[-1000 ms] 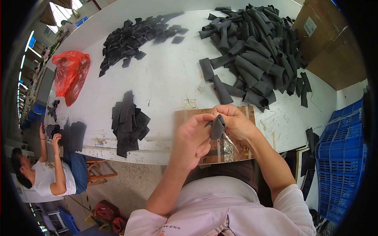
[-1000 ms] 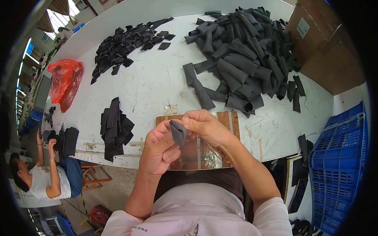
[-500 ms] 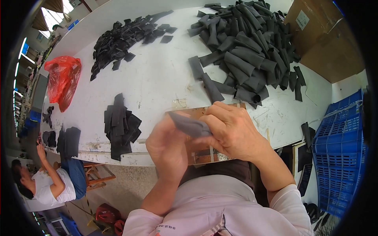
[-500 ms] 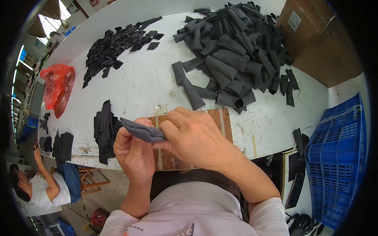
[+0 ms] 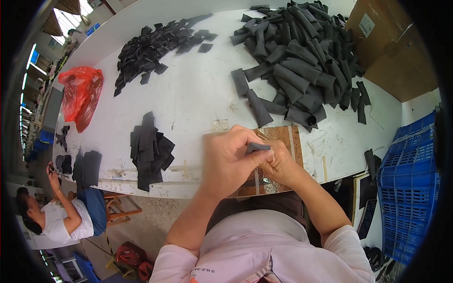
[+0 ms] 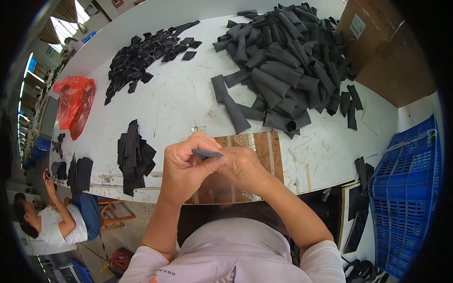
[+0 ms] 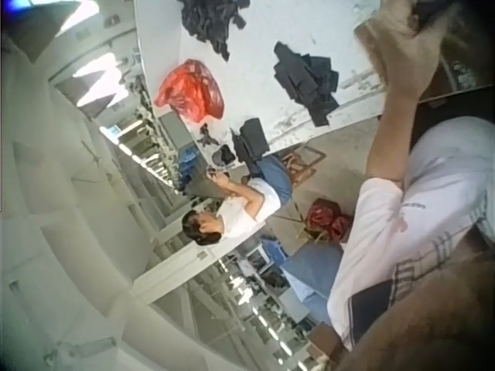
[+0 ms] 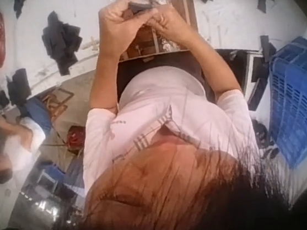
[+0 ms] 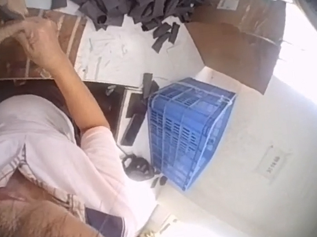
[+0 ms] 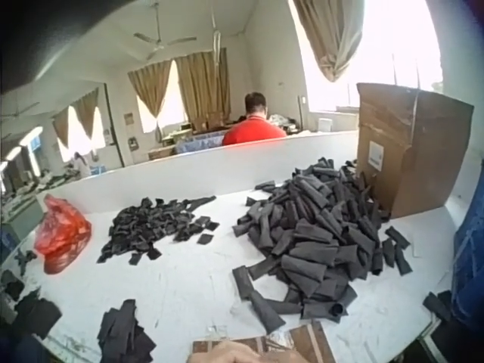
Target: Folding and assembling small black foam components at a work table.
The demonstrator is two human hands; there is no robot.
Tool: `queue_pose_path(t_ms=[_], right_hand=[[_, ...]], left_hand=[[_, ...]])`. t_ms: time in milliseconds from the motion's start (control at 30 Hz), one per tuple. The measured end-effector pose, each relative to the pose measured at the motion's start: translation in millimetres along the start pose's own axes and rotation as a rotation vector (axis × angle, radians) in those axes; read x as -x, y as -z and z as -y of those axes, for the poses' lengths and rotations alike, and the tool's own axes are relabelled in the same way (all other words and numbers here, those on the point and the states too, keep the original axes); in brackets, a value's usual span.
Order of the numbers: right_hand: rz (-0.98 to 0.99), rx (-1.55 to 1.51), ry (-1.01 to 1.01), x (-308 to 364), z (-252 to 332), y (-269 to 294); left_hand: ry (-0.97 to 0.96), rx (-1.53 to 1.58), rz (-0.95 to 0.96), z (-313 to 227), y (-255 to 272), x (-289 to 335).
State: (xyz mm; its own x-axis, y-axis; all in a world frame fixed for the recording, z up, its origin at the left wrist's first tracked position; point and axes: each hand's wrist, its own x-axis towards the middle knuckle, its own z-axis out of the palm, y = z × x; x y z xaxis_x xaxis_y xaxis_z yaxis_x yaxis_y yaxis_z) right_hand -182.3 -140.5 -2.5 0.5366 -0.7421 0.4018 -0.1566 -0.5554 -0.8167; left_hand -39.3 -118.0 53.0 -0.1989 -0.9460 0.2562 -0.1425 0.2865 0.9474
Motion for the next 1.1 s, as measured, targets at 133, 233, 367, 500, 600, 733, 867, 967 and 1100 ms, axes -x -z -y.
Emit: queue_pose_path(t_ms=[133, 233, 367, 500, 600, 733, 867, 967, 1100], right_hand=[[0.026, 0.106, -0.048, -4.8, 14.4, 3.4], [0.065, 0.187, -0.044, -11.4, 26.7, 11.6], [0.112, 0.34, 0.011, -22.8, 44.6, 21.8], [0.061, 0.39, 0.09, -29.4, 50.3, 21.7], [0.154, 0.476, 0.037, -31.2, 54.9, 25.2], [0.107, 0.344, 0.007, -15.1, 30.1, 10.3], [0.053, 0.344, -0.024, -11.8, 25.5, 1.4], [0.13, 0.36, -0.025, -14.6, 32.9, 8.6], [0.075, 0.25, 0.051, -13.5, 37.5, 14.7]], left_hand=[[-0.102, 0.26, -0.172, -10.5, -6.3, 11.7], [-0.144, 0.468, -0.307, -6.2, -2.0, 14.7], [-0.201, 0.592, -0.319, -9.1, 3.8, 13.0], [-0.166, 0.364, -0.273, -15.8, 6.2, 7.6], [-0.155, 0.637, -0.296, 1.4, 18.6, 11.2], [-0.069, 0.883, -0.303, 14.4, 16.1, 20.6], [-0.066, 0.776, -0.289, 18.4, 15.0, 22.0], [-0.036, 0.741, -0.336, 12.3, 16.1, 21.2], [-0.007, 0.699, -0.368, 9.8, 9.5, 23.8]])
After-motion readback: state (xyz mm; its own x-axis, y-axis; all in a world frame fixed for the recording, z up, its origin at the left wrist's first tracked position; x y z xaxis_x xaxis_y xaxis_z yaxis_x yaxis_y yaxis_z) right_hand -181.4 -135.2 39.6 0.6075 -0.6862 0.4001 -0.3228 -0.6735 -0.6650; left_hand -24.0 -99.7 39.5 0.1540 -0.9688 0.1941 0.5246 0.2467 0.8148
